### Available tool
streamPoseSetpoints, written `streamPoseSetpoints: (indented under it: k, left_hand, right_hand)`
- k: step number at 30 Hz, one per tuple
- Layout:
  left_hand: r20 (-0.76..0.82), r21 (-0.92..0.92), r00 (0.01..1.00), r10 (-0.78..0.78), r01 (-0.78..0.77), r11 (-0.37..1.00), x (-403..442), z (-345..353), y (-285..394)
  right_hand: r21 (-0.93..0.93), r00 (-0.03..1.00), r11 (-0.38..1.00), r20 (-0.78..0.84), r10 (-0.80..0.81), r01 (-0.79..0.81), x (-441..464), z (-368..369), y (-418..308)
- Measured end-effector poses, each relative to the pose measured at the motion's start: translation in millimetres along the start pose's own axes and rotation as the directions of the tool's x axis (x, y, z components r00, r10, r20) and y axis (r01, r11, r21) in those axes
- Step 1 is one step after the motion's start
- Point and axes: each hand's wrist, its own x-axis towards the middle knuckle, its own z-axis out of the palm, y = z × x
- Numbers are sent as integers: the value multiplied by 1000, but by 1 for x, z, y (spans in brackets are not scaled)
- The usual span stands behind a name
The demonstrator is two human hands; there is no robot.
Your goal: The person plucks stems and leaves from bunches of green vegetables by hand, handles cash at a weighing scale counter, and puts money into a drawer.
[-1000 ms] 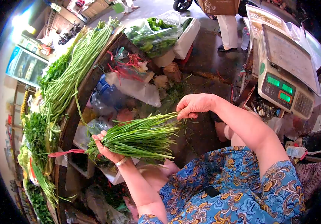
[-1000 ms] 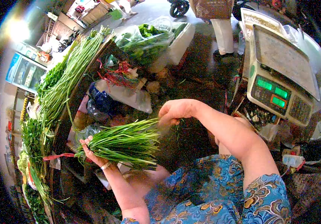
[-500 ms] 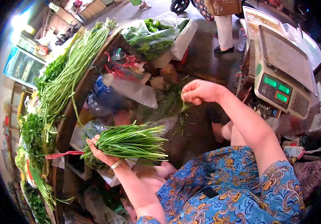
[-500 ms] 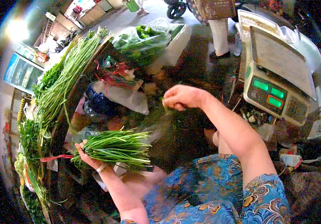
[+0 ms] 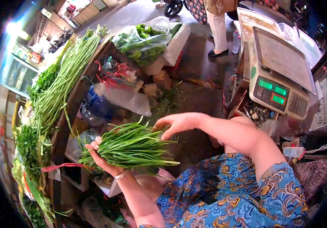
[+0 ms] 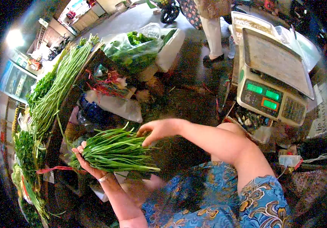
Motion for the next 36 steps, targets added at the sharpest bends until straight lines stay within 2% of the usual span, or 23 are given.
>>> streamPoseSetpoints:
  k: [2, 3, 4, 5, 6, 8, 9, 10, 12, 13, 15, 17, 19, 23, 26, 27, 30, 32, 33, 34, 35, 36]
  left_hand:
    - [62, -32, 998, -28, 30, 999, -1, 8, -4]
    - [181, -43, 982, -54, 63, 997, 5, -6, -2]
    - [50, 22, 998, 25, -26, 999, 0, 7, -3]
    - [-23, 74, 999, 46, -44, 996, 1, 2, -2]
    - [-90, 119, 993, 75, -64, 991, 4, -7, 0]
    - [104, -3, 994, -16, 17, 1000, 16, -42, 6]
    - [-34, 51, 998, 56, -54, 997, 9, -46, 1]
    - [-40, 41, 999, -19, 21, 999, 15, -59, 5]
    - [-90, 79, 995, -46, 53, 995, 15, -61, 10]
    - [-90, 81, 995, -46, 53, 995, 17, -61, 12]
    - [-219, 109, 975, 33, -9, 994, 20, -62, 15]
    - [-235, 133, 971, 42, -11, 991, 20, -62, 16]
    - [-223, 192, 972, 76, -33, 981, 21, -66, 17]
    - [-288, 175, 955, 68, -18, 984, 25, -79, 22]
    - [-231, 103, 973, -14, 39, 994, 21, -80, 23]
    - [-314, 155, 949, 32, 18, 988, 23, -80, 22]
    - [-269, 81, 963, -20, 43, 996, 19, -68, 19]
    - [-239, 99, 971, -29, 55, 994, 18, -68, 22]
    - [-241, 145, 970, 5, 30, 989, 18, -66, 20]
    - [-241, 187, 970, 40, 6, 982, 19, -64, 19]
    - [-205, 160, 977, 62, -29, 987, 18, -65, 19]
    - [-117, 6, 993, -15, 16, 1000, 19, -66, 22]
  right_hand:
    - [202, 993, 972, 24, 119, -122, -1, 21, -6]
    - [267, 983, 947, 81, 162, -178, -2, 25, -8]
    - [339, 968, 909, 152, 201, -243, -2, 30, -10]
    - [483, 968, 850, 225, 113, -211, 1, 33, -7]
    - [533, 956, 800, 238, 172, -276, 5, 31, 3]
    - [619, 974, 752, 172, 150, -226, 9, 24, 5]
    - [611, 963, 744, 192, 190, -268, 7, 17, 2]
    - [602, 952, 738, 206, 226, -306, 5, 8, -4]
    - [489, 933, 797, 240, 267, -354, 2, -5, -6]
    - [487, 931, 795, 235, 279, -362, -1, -7, -9]
    - [485, 927, 792, 234, 293, -372, -5, -9, -10]
    - [612, 942, 719, 263, 207, -328, -5, -13, -6]
    - [623, 942, 707, 239, 235, -335, -7, -17, -6]
    - [607, 955, 738, 166, 246, -296, -11, -28, -3]
    - [604, 965, 753, 138, 224, -261, -15, -33, -9]
    - [596, 969, 766, 101, 226, -241, -16, -34, -11]
    - [617, 976, 762, 47, 211, -194, -13, -34, -9]
    - [512, 980, 854, -105, 166, -90, -8, -28, -9]
    - [406, 976, 902, -92, 196, -143, -8, -29, -11]
    - [413, 976, 900, -96, 194, -138, -6, -27, -11]
    - [337, 972, 925, -89, 217, -175, -3, -24, -10]
    - [260, 966, 941, -83, 244, -216, -2, -21, -7]
